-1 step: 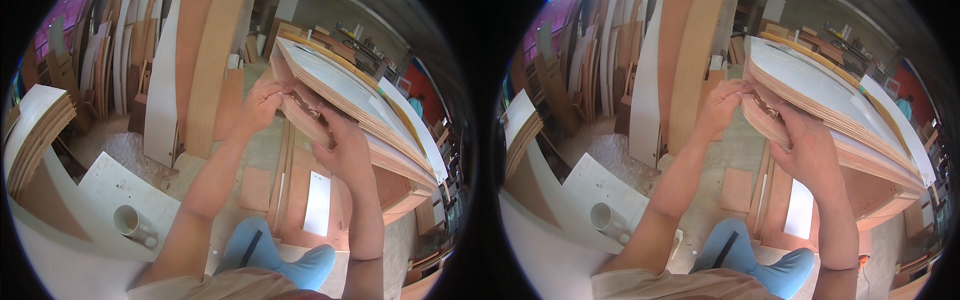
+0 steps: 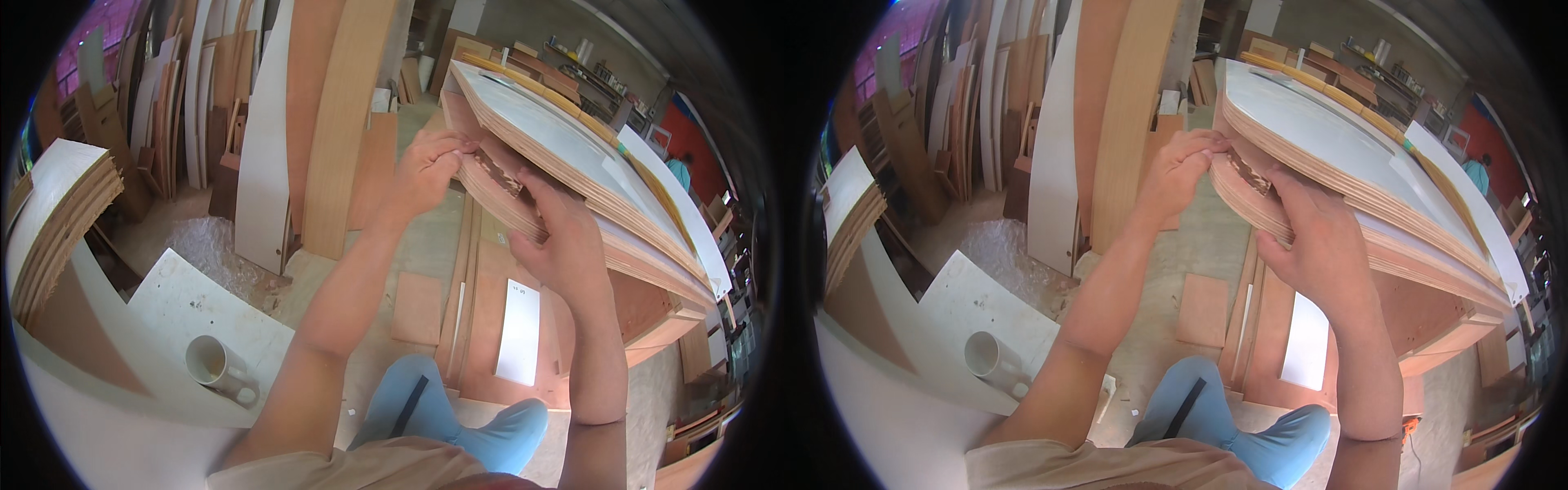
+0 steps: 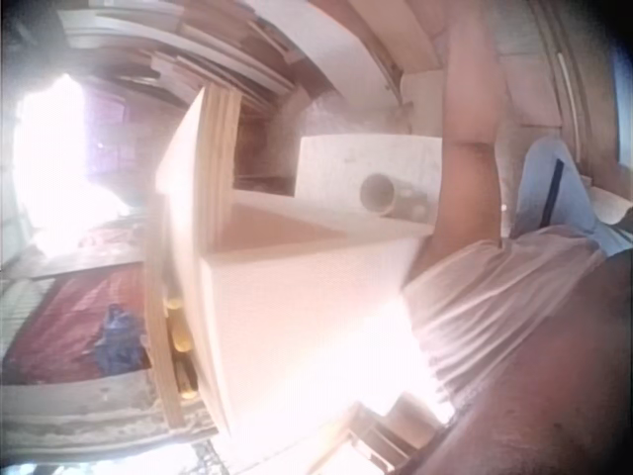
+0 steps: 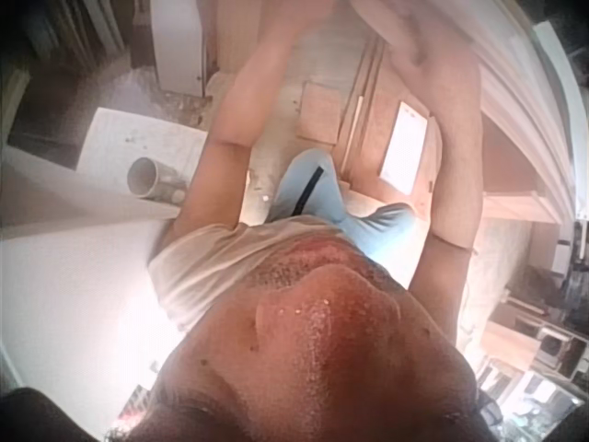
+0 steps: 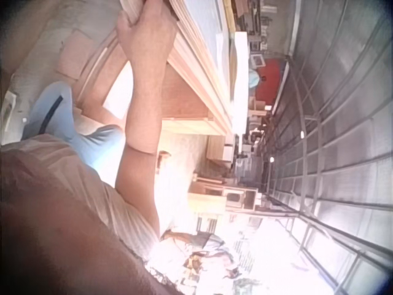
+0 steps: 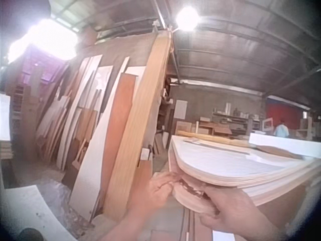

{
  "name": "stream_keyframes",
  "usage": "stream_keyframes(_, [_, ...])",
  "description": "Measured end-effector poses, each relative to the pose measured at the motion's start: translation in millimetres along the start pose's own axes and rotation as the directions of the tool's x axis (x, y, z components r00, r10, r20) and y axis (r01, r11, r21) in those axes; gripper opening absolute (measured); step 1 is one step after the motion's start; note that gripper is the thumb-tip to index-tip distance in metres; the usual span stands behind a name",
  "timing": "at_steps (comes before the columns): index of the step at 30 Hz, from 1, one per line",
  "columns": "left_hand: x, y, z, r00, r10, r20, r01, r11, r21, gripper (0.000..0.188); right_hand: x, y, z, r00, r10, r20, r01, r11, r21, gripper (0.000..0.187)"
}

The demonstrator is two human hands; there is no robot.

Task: The person uses a table saw to cut a small wooden piece, then moves to a workbench to fit the piece into a curved wooden structure. They repeatedly adjust and test the fit of the piece into the structure.

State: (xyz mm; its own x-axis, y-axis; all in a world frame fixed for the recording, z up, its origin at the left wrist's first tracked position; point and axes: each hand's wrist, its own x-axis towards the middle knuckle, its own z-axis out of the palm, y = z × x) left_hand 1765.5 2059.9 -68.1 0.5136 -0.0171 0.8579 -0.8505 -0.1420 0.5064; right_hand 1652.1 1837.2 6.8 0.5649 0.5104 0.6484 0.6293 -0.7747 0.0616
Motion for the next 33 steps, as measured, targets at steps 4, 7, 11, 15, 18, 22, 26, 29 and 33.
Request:
stream_keyframes(4, [2,1,-3,1.0,0.018,0.024,-0.018,1.0,0.014,0.032,1,0,1,1.0,-0.018,-0.011,0.019,1.0,0.012,0.067])
stream_keyframes(7, [2,2,0,1.0,0.017,-0.003,-0.017,1.0,0.005,0.032,1,0,-1,1.0,-0.017,-0.004,0.017,1.0,0.01,0.065])
stream_keyframes(11, [3,2,-2,1.0,0.012,0.015,-0.013,0.999,0.044,0.032,3,-7,-7,0.999,0.009,0.032,-0.009,1.0,-0.002,0.062])
stream_keyframes(15, [5,4,-4,0.999,0.025,0.031,-0.027,0.998,0.065,0.031,4,-7,-8,1.0,0.005,0.025,-0.005,1.0,0.008,0.062])
stream_keyframes(18, [5,2,-3,0.999,0.04,0.029,-0.042,0.997,0.061,0.031,3,-6,-6,1.0,-0.01,0.0,0.01,1.0,0.008,0.061])
stream_keyframes(22, [2,-4,3,1.0,0.012,-0.028,-0.013,0.999,-0.039,0.032,3,-4,-7,1.0,0.007,0.011,-0.008,0.999,0.04,0.061])
stream_keyframes(26, [8,1,-1,0.996,-0.082,0.039,0.086,0.991,-0.101,0.038,3,-1,-8,0.998,0.037,0.04,-0.041,0.995,0.089,0.064])
stream_keyframes(29, [14,1,-5,0.992,-0.089,0.085,0.096,0.992,-0.084,0.043,3,-1,-7,0.999,0.022,0.035,-0.026,0.995,0.101,0.063])
stream_keyframes(33, [23,15,-11,0.983,-0.041,0.178,0.026,0.996,0.088,0.045,4,-2,-12,0.997,0.035,0.064,-0.044,0.989,0.139,0.062])
